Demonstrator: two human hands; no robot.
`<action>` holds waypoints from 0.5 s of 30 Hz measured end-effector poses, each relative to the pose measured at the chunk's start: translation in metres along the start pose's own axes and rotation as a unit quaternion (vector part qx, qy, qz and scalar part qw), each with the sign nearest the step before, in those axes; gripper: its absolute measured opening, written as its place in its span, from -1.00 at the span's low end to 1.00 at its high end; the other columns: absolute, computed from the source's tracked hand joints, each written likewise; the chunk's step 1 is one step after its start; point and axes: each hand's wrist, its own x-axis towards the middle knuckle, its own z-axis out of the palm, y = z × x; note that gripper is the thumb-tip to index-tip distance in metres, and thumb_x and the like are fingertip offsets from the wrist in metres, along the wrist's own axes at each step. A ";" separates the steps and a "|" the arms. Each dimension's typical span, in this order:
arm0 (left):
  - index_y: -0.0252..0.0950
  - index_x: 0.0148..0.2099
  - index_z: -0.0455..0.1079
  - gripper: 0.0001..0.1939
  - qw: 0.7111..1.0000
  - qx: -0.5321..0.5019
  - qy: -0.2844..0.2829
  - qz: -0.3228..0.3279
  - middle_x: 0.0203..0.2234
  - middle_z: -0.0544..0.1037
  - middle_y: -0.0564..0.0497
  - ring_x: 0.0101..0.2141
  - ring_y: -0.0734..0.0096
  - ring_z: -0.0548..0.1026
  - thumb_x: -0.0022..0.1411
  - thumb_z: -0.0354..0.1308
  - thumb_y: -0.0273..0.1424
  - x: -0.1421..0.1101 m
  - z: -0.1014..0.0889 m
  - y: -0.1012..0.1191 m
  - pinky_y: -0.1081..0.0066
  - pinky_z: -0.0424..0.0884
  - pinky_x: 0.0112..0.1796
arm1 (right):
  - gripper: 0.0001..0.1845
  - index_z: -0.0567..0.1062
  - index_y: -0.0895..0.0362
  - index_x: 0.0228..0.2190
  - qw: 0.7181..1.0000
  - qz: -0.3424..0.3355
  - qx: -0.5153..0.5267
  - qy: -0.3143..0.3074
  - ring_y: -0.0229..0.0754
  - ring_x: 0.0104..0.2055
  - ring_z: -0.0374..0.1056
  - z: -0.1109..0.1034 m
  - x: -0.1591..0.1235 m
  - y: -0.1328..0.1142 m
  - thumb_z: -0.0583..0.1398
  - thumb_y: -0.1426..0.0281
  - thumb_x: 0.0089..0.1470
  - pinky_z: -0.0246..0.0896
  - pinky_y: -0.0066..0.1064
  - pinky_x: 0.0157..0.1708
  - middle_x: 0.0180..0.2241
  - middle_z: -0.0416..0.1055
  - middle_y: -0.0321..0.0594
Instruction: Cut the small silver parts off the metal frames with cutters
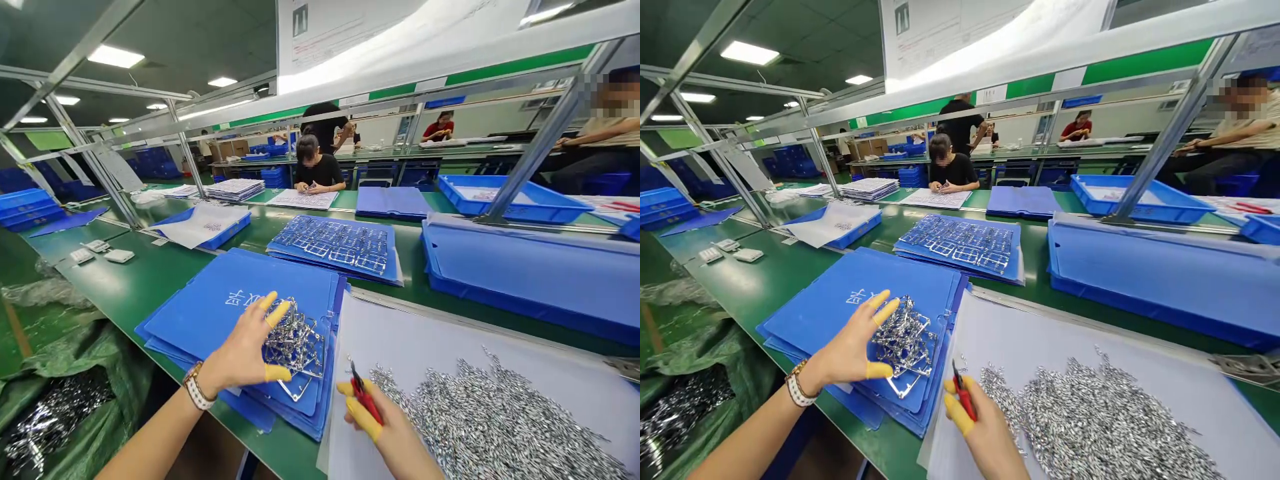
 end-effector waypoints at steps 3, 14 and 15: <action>0.00 0.36 -0.19 0.20 0.998 0.020 -0.050 0.033 0.33 -0.14 -0.16 0.25 -0.27 -0.09 -0.25 0.37 0.01 -0.006 0.019 0.012 -0.21 -0.07 0.14 | -0.63 0.41 0.07 -0.33 1.000 -0.005 -0.020 -0.022 -0.14 -0.38 0.36 0.011 0.026 -0.017 0.08 0.04 0.04 0.25 -0.33 -0.38 -0.45 0.43 -0.26; -0.01 0.36 -0.23 0.20 0.999 0.013 -0.022 0.020 0.32 -0.14 -0.18 0.20 -0.26 0.04 -0.23 0.38 -0.07 -0.004 0.035 -0.004 -0.16 0.07 0.09 | -0.63 0.34 0.08 -0.39 0.999 -0.006 0.043 -0.019 -0.20 -0.42 0.26 0.035 0.061 -0.058 0.17 0.03 -0.04 0.14 -0.37 -0.40 -0.49 0.35 -0.33; -0.02 0.36 -0.22 0.14 1.000 0.018 -0.004 0.014 0.31 -0.09 -0.18 0.19 -0.21 0.08 -0.16 0.36 -0.13 -0.003 0.038 -0.008 -0.12 0.11 0.08 | -0.60 0.35 0.09 -0.36 0.997 -0.004 0.076 -0.018 -0.20 -0.43 0.27 0.038 0.063 -0.062 0.18 0.01 -0.05 0.15 -0.37 -0.40 -0.49 0.37 -0.32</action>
